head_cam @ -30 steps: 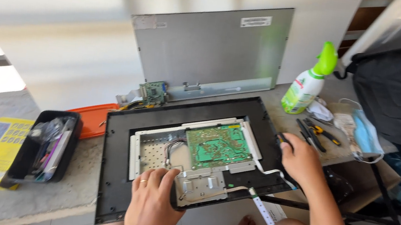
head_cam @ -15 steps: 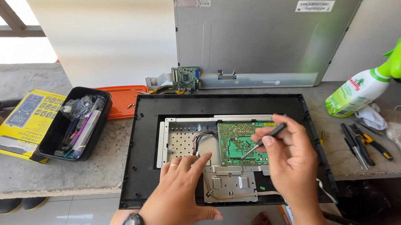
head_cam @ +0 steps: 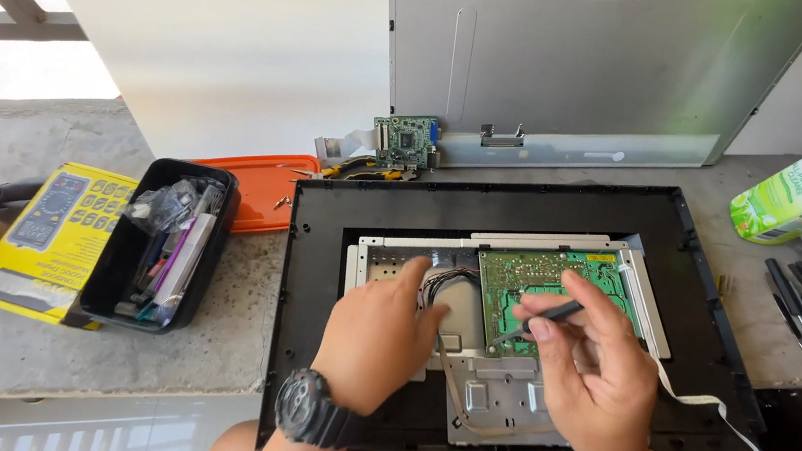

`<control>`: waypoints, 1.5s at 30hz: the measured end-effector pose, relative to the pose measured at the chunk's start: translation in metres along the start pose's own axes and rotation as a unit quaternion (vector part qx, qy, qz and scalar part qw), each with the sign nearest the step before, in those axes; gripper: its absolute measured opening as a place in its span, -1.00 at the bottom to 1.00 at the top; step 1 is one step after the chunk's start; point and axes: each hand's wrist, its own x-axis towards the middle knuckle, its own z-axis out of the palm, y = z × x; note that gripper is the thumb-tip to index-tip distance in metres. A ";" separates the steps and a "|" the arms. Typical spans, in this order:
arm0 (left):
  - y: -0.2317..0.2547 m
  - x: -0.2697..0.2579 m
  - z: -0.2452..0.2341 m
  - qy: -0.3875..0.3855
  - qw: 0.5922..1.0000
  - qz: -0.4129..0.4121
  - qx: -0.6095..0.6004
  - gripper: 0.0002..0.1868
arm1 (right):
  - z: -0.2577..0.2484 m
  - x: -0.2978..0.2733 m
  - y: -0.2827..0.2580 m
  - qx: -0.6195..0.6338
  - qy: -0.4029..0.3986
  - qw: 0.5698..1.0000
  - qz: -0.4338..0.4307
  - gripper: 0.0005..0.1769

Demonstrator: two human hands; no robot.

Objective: The person works on a disassembled electronic device, likely a microwave, using a screwdriver to tighten screws on a circuit board. They also use tweezers to adjust small components on the board.

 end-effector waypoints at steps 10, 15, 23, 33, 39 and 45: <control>-0.008 -0.003 0.010 0.054 0.996 0.051 -0.038 -0.57 | -0.001 -0.010 0.005 -0.043 -0.007 0.999 -0.022 -0.44; 0.017 -0.011 0.003 0.131 0.968 0.173 -0.125 -0.52 | 0.001 -0.008 0.008 -0.045 -0.006 0.999 -0.022 -0.45; 0.047 -0.021 0.024 0.039 0.959 0.216 -0.178 -0.77 | -0.002 0.001 0.003 -0.103 -0.024 0.991 -0.079 -0.55; 0.057 -0.019 0.001 -0.020 0.918 0.218 -0.332 -0.86 | 0.001 0.012 -0.009 -0.105 -0.011 0.988 -0.117 -0.66; 0.047 -0.014 0.021 0.005 0.930 0.209 -0.302 -0.71 | 0.002 0.018 -0.018 -0.102 -0.018 0.988 -0.113 -0.75; 0.053 -0.014 0.033 0.098 0.939 0.208 -0.254 -0.76 | -0.010 0.027 -0.019 -0.077 -0.051 0.987 -0.130 -0.81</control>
